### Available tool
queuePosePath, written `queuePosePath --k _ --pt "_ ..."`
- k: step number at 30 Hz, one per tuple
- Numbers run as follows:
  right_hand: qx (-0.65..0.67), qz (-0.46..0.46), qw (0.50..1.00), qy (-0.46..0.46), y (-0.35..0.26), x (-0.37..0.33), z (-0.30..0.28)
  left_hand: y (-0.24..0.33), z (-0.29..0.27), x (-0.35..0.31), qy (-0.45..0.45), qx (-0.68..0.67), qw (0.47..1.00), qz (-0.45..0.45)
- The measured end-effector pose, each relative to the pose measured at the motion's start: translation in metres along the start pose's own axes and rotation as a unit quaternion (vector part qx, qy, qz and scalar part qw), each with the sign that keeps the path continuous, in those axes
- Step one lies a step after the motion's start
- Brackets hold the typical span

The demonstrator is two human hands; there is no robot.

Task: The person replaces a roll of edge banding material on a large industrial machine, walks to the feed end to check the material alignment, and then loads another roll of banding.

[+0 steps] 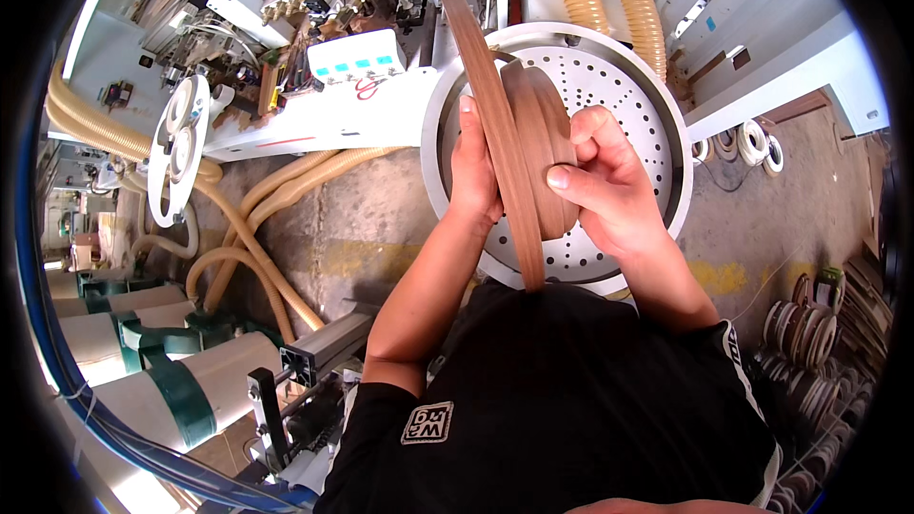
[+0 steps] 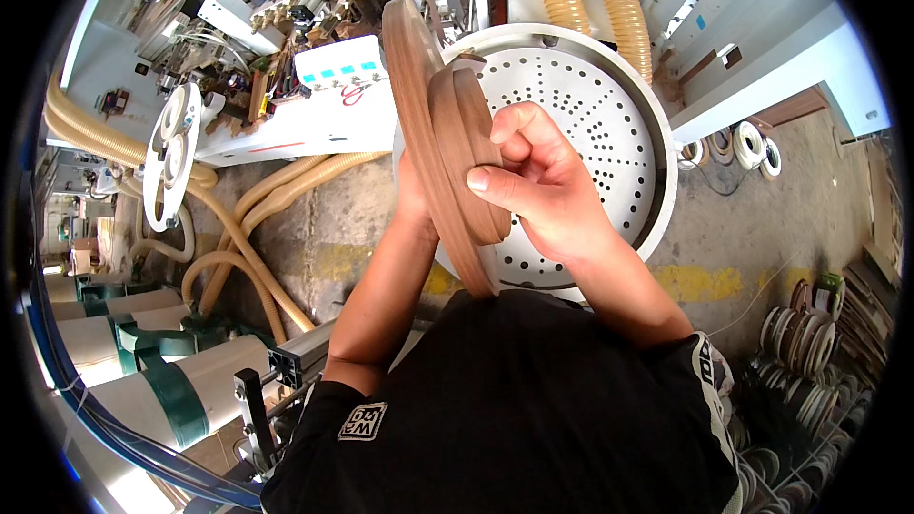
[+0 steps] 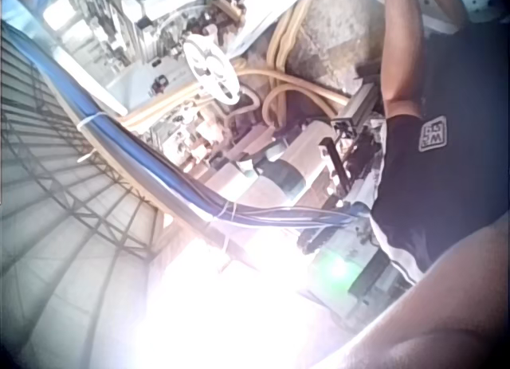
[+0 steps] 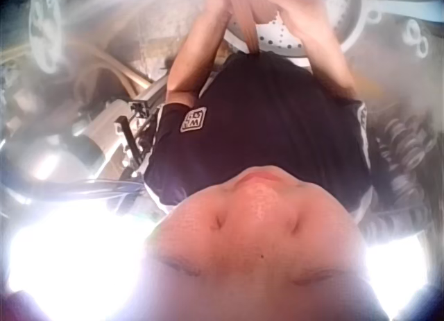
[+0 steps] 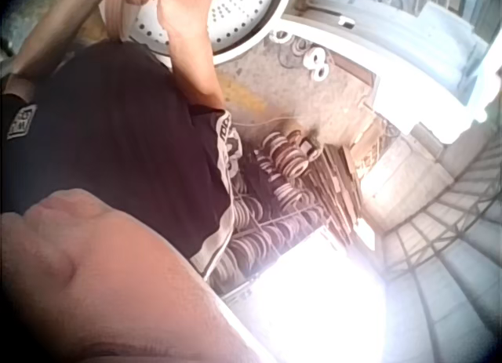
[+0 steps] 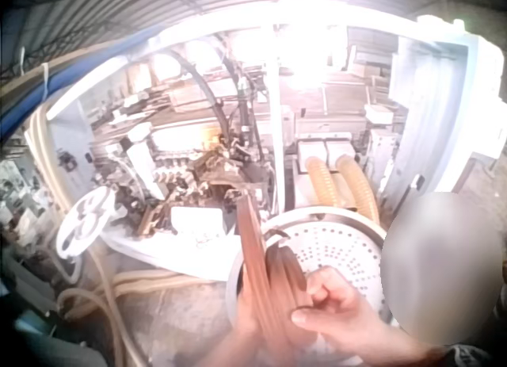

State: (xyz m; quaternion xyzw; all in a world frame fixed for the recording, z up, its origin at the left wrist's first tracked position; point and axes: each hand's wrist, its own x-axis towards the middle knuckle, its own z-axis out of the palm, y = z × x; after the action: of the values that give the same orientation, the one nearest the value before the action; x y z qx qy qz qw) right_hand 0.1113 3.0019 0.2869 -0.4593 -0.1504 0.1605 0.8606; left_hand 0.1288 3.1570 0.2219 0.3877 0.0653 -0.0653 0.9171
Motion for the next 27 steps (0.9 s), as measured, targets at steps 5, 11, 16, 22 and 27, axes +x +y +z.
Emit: queuePosePath --k 5,11,16,22,27 --pt "-0.003 -0.012 1.000 0.017 0.0037 -0.0001 0.0002 -0.0003 -0.0015 0.0010 0.008 0.012 1.000 -0.001" --pt "0.003 -0.017 0.999 0.028 0.0034 -0.0036 0.0026 0.0001 -0.0007 0.0003 0.028 0.029 0.999 0.003" --pt "0.002 -0.017 0.999 0.027 0.0003 -0.0034 0.0047 -0.0002 0.0016 -0.0005 0.014 0.025 1.000 0.013" --pt "0.020 -0.016 0.999 0.023 0.0017 -0.0042 0.0029 -0.0002 0.0034 -0.0011 0.014 0.031 0.999 0.011" --pt "0.029 -0.013 0.999 0.024 0.0016 -0.0061 0.0046 -0.0013 0.0037 -0.0026 0.019 0.029 0.999 0.015"
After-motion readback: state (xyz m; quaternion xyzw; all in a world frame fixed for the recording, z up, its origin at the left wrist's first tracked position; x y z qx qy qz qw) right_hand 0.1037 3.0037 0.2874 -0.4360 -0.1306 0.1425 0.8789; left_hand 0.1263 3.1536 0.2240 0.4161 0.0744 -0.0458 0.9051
